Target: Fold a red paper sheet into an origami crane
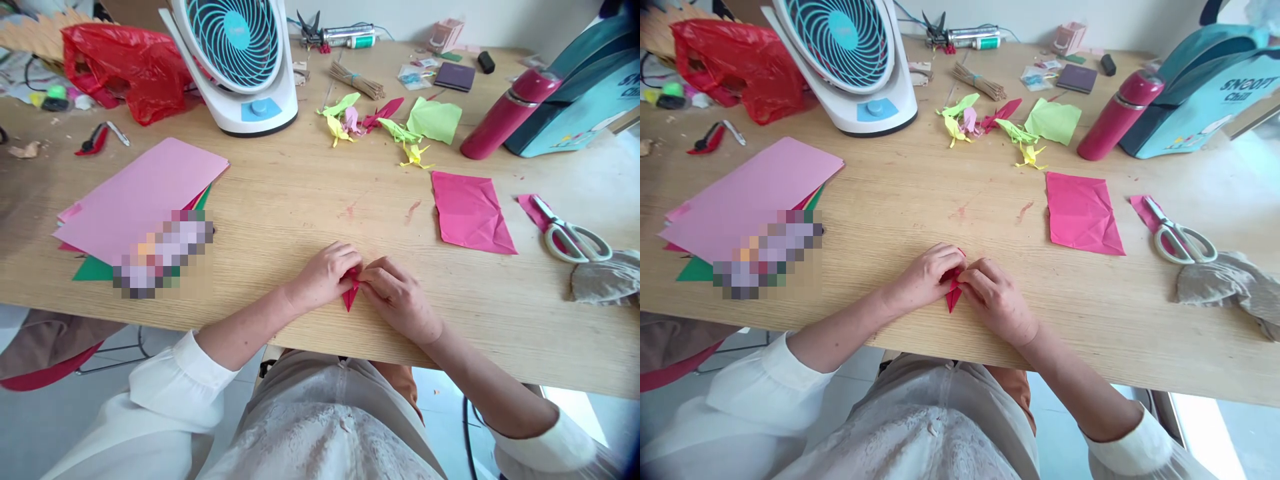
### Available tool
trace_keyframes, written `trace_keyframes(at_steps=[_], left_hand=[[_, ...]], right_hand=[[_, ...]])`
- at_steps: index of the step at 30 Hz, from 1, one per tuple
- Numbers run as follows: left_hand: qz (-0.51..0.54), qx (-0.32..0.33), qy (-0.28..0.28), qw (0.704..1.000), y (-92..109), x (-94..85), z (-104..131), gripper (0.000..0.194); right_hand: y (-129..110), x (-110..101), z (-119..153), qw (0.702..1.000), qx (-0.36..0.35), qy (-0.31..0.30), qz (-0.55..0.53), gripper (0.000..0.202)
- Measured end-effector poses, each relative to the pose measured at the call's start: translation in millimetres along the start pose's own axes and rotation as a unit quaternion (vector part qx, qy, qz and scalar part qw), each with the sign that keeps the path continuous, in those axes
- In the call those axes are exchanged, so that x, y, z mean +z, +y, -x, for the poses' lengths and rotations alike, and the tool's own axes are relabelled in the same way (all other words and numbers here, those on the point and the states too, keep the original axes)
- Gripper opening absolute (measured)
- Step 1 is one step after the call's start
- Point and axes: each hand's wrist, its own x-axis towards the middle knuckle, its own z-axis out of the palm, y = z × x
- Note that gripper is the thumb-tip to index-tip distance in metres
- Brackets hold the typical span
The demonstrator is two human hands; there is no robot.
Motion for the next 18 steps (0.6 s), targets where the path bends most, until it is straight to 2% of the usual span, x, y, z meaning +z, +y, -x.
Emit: trace_keyframes(at_steps=[7, 10, 18], left_hand=[[-0.021, 0.041, -0.018, 0.999, 2.0, -6.5, 1.8, 0.015], [-0.030, 0.063, -0.021, 0.997, 2.7, -7.2, 3.5, 0.005], [-0.020, 0.095, 0.001, 0.995, -1.9, -2.0, 8.5, 0.012]], right_hand=[[-1.2, 0.4, -0.7, 1.000, -0.004, -0.001, -0.008, 0.009], [-2.3, 0.5, -0.9, 1.000, -0.013, -0.001, 0.008, 0.008], [-8.1, 4.0, 2.3, 0.998, -0.038, -0.011, 0.048, 0.010]])
